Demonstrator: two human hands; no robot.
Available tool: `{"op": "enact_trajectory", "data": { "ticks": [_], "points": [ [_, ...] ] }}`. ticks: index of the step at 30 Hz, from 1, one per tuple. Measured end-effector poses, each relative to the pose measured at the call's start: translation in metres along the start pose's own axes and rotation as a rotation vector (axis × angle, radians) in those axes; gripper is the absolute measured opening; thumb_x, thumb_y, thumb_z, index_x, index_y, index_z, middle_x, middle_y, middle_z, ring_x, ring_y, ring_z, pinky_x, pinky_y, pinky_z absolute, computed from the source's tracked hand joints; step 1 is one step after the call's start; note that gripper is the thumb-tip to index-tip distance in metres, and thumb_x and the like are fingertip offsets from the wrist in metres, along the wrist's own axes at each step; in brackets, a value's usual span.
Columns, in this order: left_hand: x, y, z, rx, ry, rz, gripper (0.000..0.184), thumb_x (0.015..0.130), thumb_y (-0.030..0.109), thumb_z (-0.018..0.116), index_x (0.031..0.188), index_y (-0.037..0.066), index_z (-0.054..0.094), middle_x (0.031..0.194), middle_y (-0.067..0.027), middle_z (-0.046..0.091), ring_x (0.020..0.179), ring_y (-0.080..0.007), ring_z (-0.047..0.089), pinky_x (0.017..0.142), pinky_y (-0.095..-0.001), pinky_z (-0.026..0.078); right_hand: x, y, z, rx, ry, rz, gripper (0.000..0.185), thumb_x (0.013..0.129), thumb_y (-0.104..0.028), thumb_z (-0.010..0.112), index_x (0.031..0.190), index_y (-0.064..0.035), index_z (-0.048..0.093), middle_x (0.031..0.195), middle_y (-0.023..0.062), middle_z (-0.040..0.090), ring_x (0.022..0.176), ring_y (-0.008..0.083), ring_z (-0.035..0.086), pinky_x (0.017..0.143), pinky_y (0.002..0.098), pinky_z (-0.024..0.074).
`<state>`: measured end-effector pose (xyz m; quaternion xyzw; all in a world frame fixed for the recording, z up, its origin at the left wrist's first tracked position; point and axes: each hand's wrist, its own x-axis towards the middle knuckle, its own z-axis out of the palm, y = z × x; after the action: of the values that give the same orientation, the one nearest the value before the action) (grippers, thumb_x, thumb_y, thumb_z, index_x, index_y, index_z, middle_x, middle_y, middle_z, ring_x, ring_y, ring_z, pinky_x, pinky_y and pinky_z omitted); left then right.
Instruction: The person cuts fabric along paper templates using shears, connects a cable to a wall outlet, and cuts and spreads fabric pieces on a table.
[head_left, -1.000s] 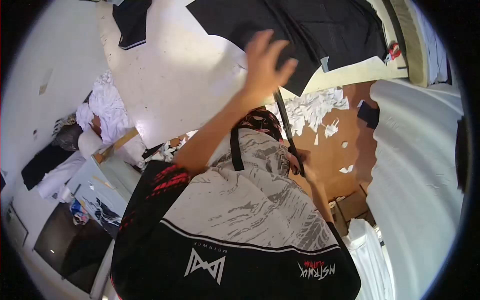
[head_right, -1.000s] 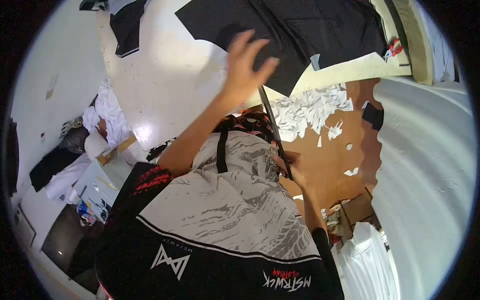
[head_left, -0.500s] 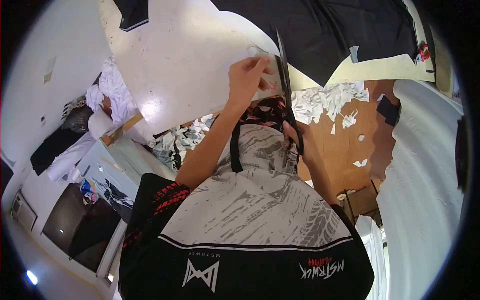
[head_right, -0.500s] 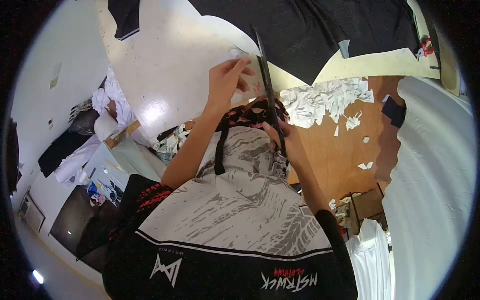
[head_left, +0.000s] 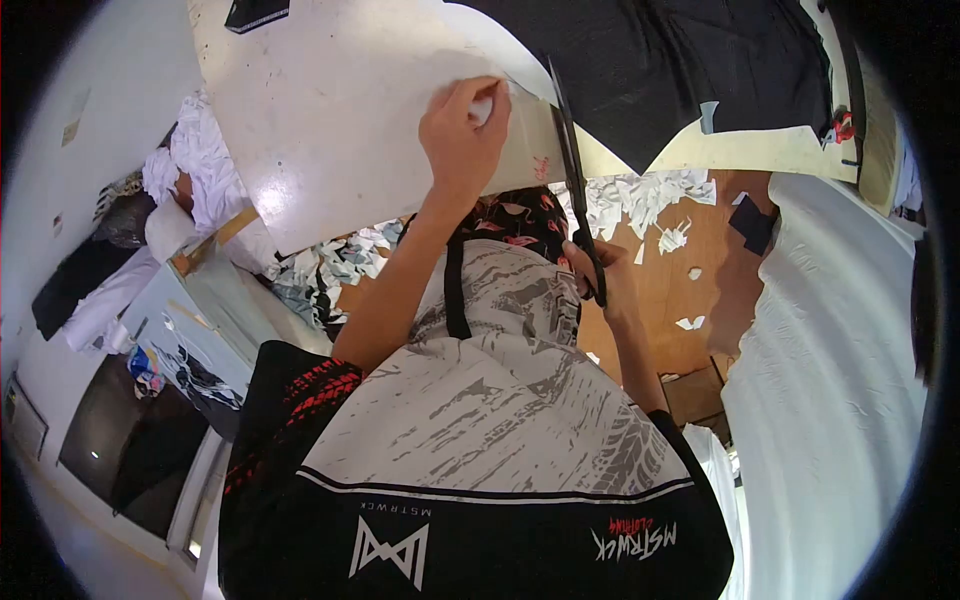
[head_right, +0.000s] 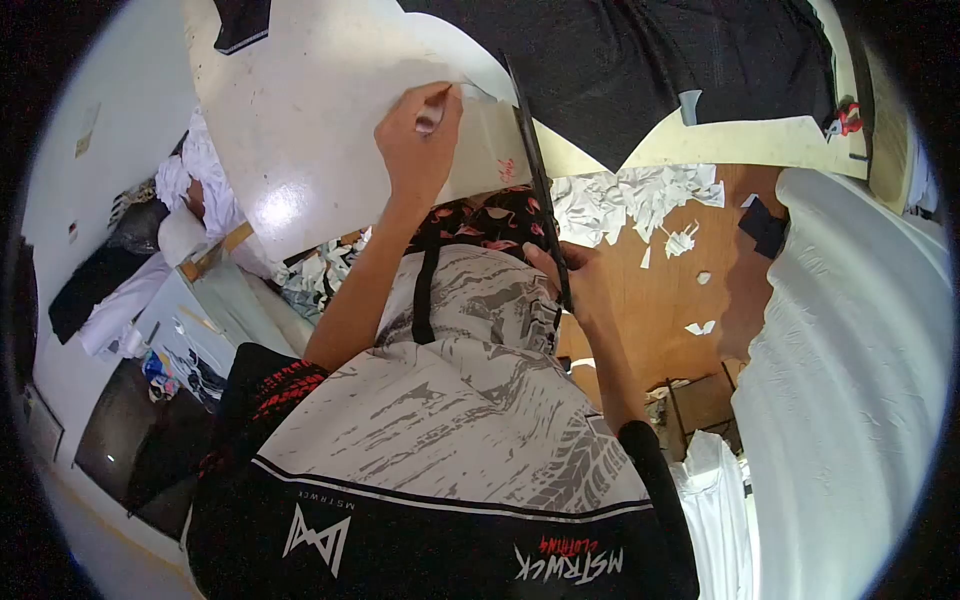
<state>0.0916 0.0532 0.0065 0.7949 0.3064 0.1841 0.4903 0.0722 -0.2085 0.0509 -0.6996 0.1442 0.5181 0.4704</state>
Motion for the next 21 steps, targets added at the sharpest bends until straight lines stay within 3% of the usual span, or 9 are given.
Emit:
{"op": "enact_trajectory", "data": {
  "ticks": [1, 2, 4, 5, 7, 15, 21],
  "points": [
    [0.005, -0.004, -0.002, 0.197, 0.058, 0.263, 0.019, 0.089, 0.017, 0.079, 0.107, 0.012, 0.079, 0.11, -0.0056, 0.075, 0.104, -0.0235, 0.07, 0.085, -0.0414, 0.055, 0.002, 0.006, -0.002, -0.018, 0.0, -0.018, 0.041, 0.096, -0.036, 0.077, 0.071, -0.0074, 0.062, 0.055, -0.0022, 0.053, 0.046, 0.0065, 0.049, 0.045, 0.0248, 0.0339],
    [0.009, -0.009, -0.003, 0.194, 0.069, 0.255, 0.019, 0.089, 0.017, 0.079, 0.107, 0.012, 0.079, 0.11, -0.0056, 0.075, 0.104, -0.0235, 0.07, 0.085, -0.0414, 0.055, 0.004, 0.009, -0.005, -0.04, 0.0, -0.037, 0.039, 0.096, -0.034, 0.079, 0.071, -0.0074, 0.062, 0.055, -0.0023, 0.053, 0.045, 0.0061, 0.049, 0.044, 0.0242, 0.0336],
    [0.016, -0.019, -0.007, 0.35, -0.058, 0.574, 0.025, 0.086, 0.021, 0.081, 0.111, 0.02, 0.08, 0.14, -0.0037, 0.064, 0.133, -0.0271, 0.055, 0.108, -0.0501, 0.043, 0.001, -0.001, -0.006, -0.069, 0.005, -0.029, 0.04, 0.095, -0.033, 0.079, 0.071, -0.007, 0.063, 0.054, -0.0021, 0.053, 0.044, 0.0057, 0.049, 0.043, 0.024, 0.034],
    [0.018, -0.025, -0.01, 0.348, -0.047, 0.566, 0.025, 0.086, 0.021, 0.081, 0.111, 0.02, 0.08, 0.14, -0.0037, 0.064, 0.133, -0.0271, 0.055, 0.108, -0.0501, 0.043, -0.001, -0.004, -0.007, -0.084, 0.013, -0.021, 0.04, 0.095, -0.033, 0.08, 0.071, -0.0066, 0.063, 0.053, -0.002, 0.054, 0.044, 0.0054, 0.049, 0.043, 0.0237, 0.0344],
    [0.018, -0.036, -0.018, 0.447, -0.179, 0.641, 0.028, 0.088, 0.025, 0.08, 0.115, 0.023, 0.079, 0.151, -0.0057, 0.057, 0.143, -0.0255, 0.049, 0.119, -0.0539, 0.033, -0.001, -0.002, -0.012, -0.134, 0.01, -0.019, 0.04, 0.094, -0.033, 0.081, 0.07, -0.0062, 0.063, 0.053, -0.002, 0.053, 0.043, 0.0054, 0.049, 0.042, 0.0239, 0.0346],
    [0.013, -0.065, -0.04, 0.391, -0.225, 0.649, 0.028, 0.088, 0.023, 0.079, 0.116, 0.022, 0.079, 0.151, -0.0059, 0.057, 0.147, -0.0252, 0.047, 0.124, -0.0542, 0.029, -0.002, -0.009, -0.017, -0.291, -0.011, 0.022, 0.041, 0.095, -0.033, 0.08, 0.069, -0.0064, 0.061, 0.054, -0.0018, 0.053, 0.044, 0.0063, 0.049, 0.043, 0.0244, 0.035],
    [0.019, -0.064, -0.047, 0.364, -0.228, 0.637, 0.028, 0.088, 0.021, 0.079, 0.116, 0.021, 0.079, 0.15, -0.0063, 0.058, 0.146, -0.0257, 0.048, 0.123, -0.0545, 0.031, 0.017, -0.027, -0.014, -0.184, -0.158, -0.068, 0.04, 0.1, -0.034, 0.073, 0.073, -0.0075, 0.059, 0.061, -0.0015, 0.054, 0.051, 0.0062, 0.05, 0.048, 0.0241, 0.0372]
  ]
}}
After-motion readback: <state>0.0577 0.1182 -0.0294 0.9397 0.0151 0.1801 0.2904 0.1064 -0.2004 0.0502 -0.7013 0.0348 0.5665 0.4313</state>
